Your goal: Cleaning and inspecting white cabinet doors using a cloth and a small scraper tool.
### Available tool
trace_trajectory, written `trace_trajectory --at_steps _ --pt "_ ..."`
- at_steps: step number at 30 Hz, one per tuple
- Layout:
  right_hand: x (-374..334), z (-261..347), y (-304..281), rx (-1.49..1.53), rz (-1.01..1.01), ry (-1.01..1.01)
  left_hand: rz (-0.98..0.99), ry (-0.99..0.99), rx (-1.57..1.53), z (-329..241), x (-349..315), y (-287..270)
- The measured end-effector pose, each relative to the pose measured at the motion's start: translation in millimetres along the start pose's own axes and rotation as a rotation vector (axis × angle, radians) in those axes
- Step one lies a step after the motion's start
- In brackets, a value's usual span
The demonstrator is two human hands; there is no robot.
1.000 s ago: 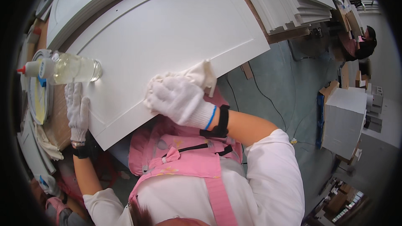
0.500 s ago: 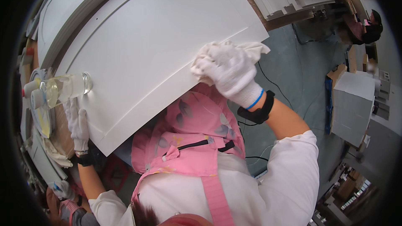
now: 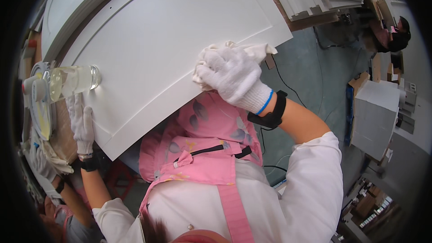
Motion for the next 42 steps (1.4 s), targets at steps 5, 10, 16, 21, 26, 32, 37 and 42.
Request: trace_trajectory --at_steps 5,10,16,21,26,32,37,42 --pt "-37 -90 -13 0.317 0.111 0.6 0.035 -0.043 0.047 9 -2 5" --pt "-46 -128 -36 -0.376 0.048 0.524 -0.006 0.019 0.045 9 0 3" --pt "-40 -57 -13 -0.143 -0.041 0.388 0.024 0.003 0.078 15 -6 6" --pt "-57 -161 -48 -0.515 0.111 0.903 0.061 -0.044 0.064 7 -2 6" --pt "-48 -90 -19 -0.347 0.104 0.606 0.065 -0.045 0.08 15 -5 7" --pt "-45 -156 -38 -0.503 0.19 0.979 0.058 -0.071 0.05 11 -4 5" --pt "-46 -145 -36 -0.464 0.247 0.962 0.094 -0.092 0.083 14 -4 6" --pt "-42 -155 -40 -0.488 0.278 1.005 0.077 -0.075 0.069 11 -4 8"
Point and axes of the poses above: each hand's wrist, its own x-axis towards the middle knuckle, its own y-axis out of the palm, z = x × y, the point moved 5 cm from there along x, towards the middle knuckle, and after that the axes turned 5 degrees about y, right-handed, at the moved point
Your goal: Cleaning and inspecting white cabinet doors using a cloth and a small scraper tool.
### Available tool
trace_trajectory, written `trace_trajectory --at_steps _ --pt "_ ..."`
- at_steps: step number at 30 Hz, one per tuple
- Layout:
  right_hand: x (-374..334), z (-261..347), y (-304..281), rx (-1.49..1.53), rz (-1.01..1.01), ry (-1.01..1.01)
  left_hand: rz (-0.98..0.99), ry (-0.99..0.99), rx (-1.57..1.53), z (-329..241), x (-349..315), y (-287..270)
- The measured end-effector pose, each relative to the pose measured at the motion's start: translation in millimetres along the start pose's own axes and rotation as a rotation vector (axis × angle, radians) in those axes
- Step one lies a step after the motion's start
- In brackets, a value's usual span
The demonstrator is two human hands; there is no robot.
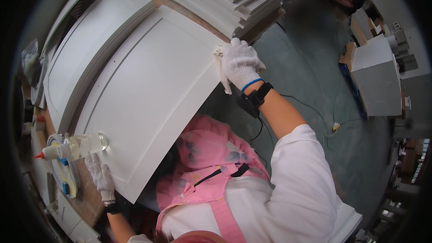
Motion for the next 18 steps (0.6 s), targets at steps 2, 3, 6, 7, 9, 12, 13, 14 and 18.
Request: trace_trajectory --at_steps 2,3,6,7,9,12,13,14,18 --pt "-13 8 -3 0.005 0.114 0.026 -0.007 0.014 0.005 2 -1 -2" --pt "-13 4 0 0.021 0.093 0.027 -0.012 0.035 0.006 1 -1 -2" --pt "16 -7 -8 0.026 0.028 0.103 -0.04 0.05 -0.015 2 0 0" --pt "11 -4 -8 0.027 0.033 0.105 -0.035 0.053 -0.012 3 0 -1" --pt "-5 8 -6 -0.043 0.09 0.046 -0.036 0.07 0.014 -1 1 1" --pt "-25 16 -2 0.04 0.08 -0.041 -0.002 0.021 0.013 -1 2 -5" --pt "-18 11 -5 0.055 0.145 0.004 -0.001 0.024 0.014 -3 1 -2" --pt "-8 5 -2 0.061 0.146 0.012 -0.01 0.013 -0.003 -2 1 -2" --pt "6 2 -5 0.031 0.01 0.091 -0.005 -0.001 -0.018 -4 2 -1"
Point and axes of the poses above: each hand's wrist, its own x-axis towards the middle knuckle, its own y-axis out of the palm, z = x × y, the point moved 5 cm from there along x, towards the middle knuckle, and after that the axes turned 5 degrees about y, right-handed, at the moved point
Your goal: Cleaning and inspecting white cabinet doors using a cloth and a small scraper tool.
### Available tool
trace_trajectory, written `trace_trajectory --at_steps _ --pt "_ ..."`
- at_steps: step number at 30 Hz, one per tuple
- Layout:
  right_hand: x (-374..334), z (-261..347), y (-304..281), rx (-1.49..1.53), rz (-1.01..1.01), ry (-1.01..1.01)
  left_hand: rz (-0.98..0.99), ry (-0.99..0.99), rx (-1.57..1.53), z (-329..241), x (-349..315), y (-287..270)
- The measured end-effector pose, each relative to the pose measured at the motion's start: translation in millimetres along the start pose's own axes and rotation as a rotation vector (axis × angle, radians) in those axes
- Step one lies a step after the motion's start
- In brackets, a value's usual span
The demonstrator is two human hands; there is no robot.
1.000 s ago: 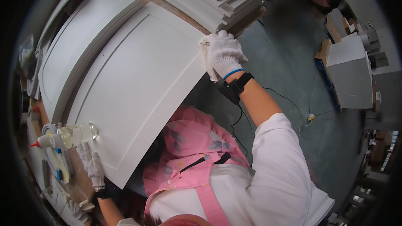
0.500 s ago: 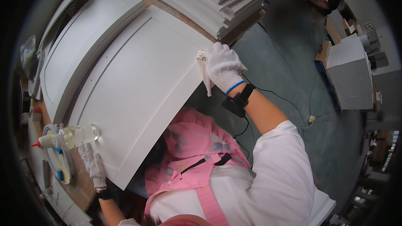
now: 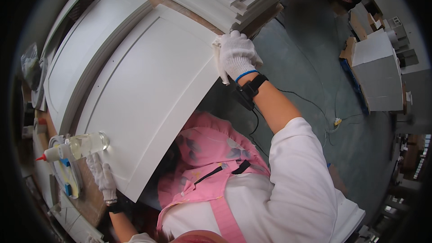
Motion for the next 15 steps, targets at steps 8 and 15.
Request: trace_trajectory --at_steps 8,15 --pt "-30 2 7 0.16 -0.199 -0.116 -0.016 0.034 -0.005 0 -1 -4" --pt "-48 -16 21 0.157 -0.254 -0.158 -0.016 0.048 0.022 4 3 -1"
Point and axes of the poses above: each hand's wrist, its own x-axis towards the middle knuckle, its own y-axis out of the palm, z = x × y, the point moved 5 cm from there along x, towards the middle knuckle, and after that the axes turned 5 degrees about y, right-handed, at the moved point
